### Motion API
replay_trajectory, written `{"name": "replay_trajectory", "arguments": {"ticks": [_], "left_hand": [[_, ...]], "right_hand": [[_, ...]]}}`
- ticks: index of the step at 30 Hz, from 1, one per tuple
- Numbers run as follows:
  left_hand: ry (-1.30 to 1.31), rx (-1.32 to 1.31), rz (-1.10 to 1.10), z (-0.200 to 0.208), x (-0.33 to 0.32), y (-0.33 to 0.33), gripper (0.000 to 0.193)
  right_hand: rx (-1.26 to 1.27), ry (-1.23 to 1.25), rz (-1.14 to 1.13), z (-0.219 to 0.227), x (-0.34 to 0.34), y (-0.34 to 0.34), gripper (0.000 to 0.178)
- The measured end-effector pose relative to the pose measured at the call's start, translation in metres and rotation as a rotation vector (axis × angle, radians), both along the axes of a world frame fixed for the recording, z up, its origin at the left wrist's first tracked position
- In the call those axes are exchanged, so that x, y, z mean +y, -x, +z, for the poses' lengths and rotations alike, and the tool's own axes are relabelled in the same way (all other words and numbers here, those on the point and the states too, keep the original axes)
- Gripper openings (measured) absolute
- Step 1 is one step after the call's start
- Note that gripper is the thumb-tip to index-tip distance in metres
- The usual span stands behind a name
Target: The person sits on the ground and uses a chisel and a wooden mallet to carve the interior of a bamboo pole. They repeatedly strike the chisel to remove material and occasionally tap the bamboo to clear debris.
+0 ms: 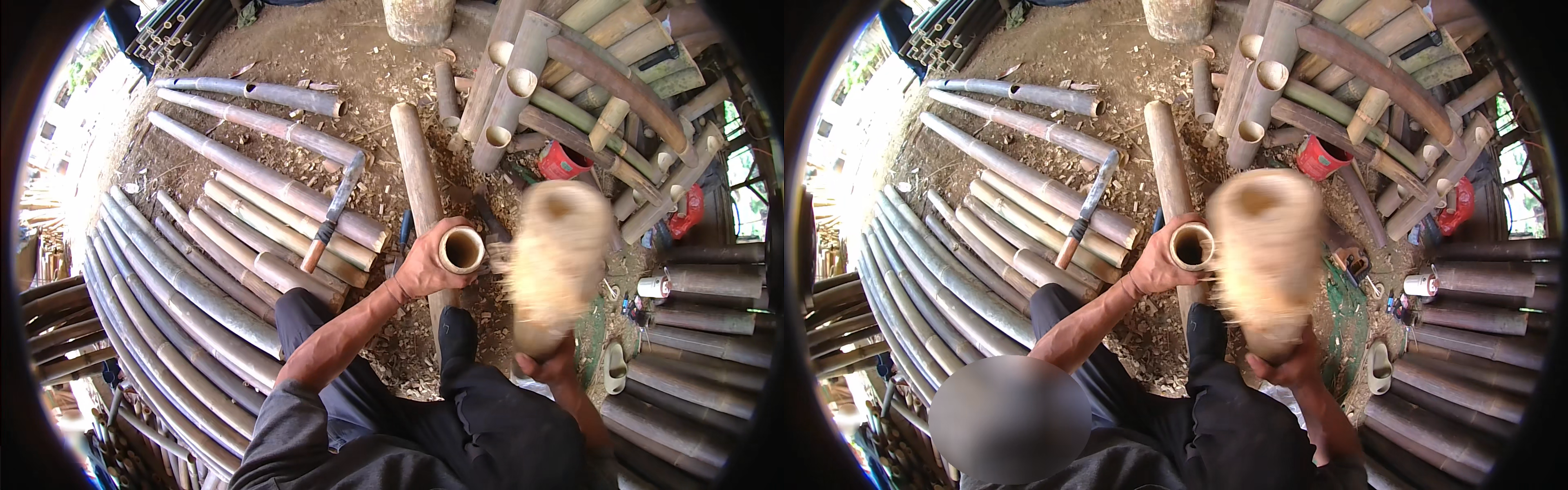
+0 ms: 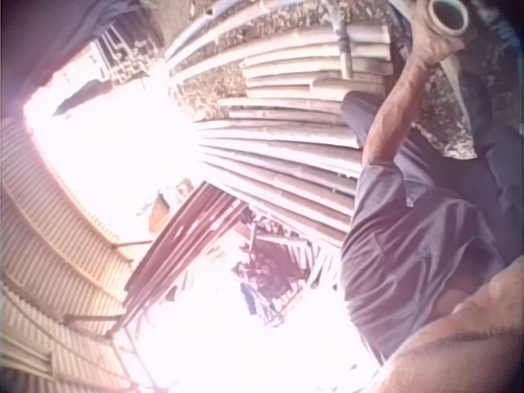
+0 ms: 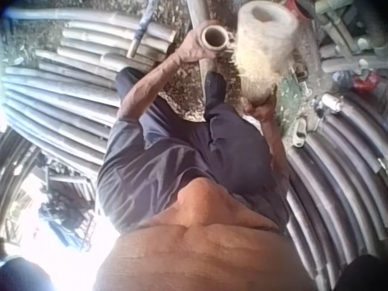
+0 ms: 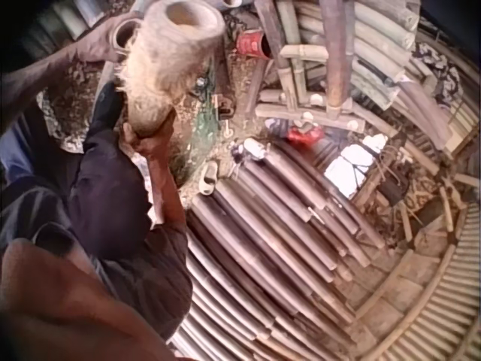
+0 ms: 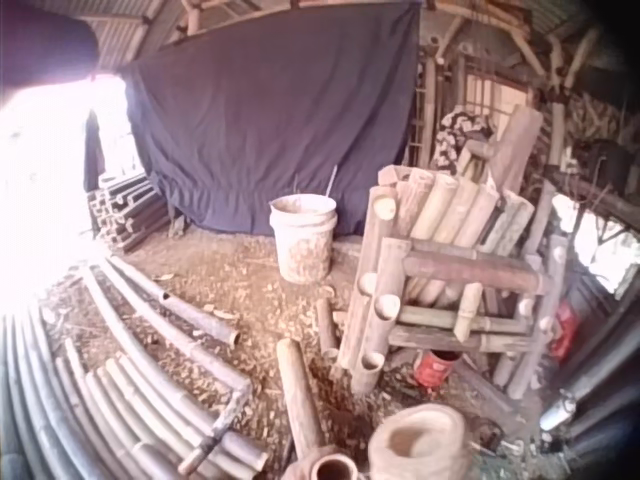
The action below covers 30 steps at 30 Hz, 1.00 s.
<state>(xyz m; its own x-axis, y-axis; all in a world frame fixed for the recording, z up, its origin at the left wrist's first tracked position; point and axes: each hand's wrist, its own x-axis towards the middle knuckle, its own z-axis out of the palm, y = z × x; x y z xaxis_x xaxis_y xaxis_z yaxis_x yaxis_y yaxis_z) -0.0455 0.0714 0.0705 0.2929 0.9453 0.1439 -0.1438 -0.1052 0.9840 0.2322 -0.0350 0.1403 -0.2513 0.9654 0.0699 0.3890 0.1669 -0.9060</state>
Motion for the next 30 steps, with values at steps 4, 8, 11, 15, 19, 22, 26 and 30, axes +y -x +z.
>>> {"name": "replay_trajectory", "arguments": {"ticks": [4, 8, 11, 15, 19, 22, 26, 30], "left_hand": [[-0.147, -0.090, 0.043, -0.011, -0.006, 0.007, 0.088], [0.006, -0.030, 0.017, -0.003, -0.005, 0.014, 0.081], [-0.076, 0.215, 0.081, 0.016, -0.001, 0.015, 0.079], [0.030, 0.099, 0.475, 0.068, -0.011, 0.017, 0.076], [-0.235, 0.370, 0.138, 0.123, -0.010, 0.037, 0.082], [-0.218, 0.826, 0.117, 0.095, 0.014, 0.063, 0.075], [-0.202, 1.401, 0.057, 0.020, 0.009, 0.144, 0.063], [-0.084, 1.645, 0.072, -0.037, 0.002, 0.215, 0.054]], "right_hand": [[-0.171, 0.092, 0.142, 0.030, 0.025, 0.026, 0.092], [-0.183, 0.150, 0.111, 0.015, 0.022, 0.028, 0.092], [-0.025, 0.162, 0.012, -0.027, 0.013, 0.005, 0.091], [-0.431, 0.358, -0.150, -0.104, -0.028, -0.046, 0.089], [-0.661, 0.465, -0.032, -0.175, -0.069, -0.084, 0.071], [-0.525, 0.073, -0.018, -0.185, 0.010, -0.057, 0.053], [-0.652, -0.084, -0.064, -0.209, 0.162, 0.006, 0.067], [-0.870, 0.166, 0.125, -0.237, 0.255, 0.019, 0.066]]}}
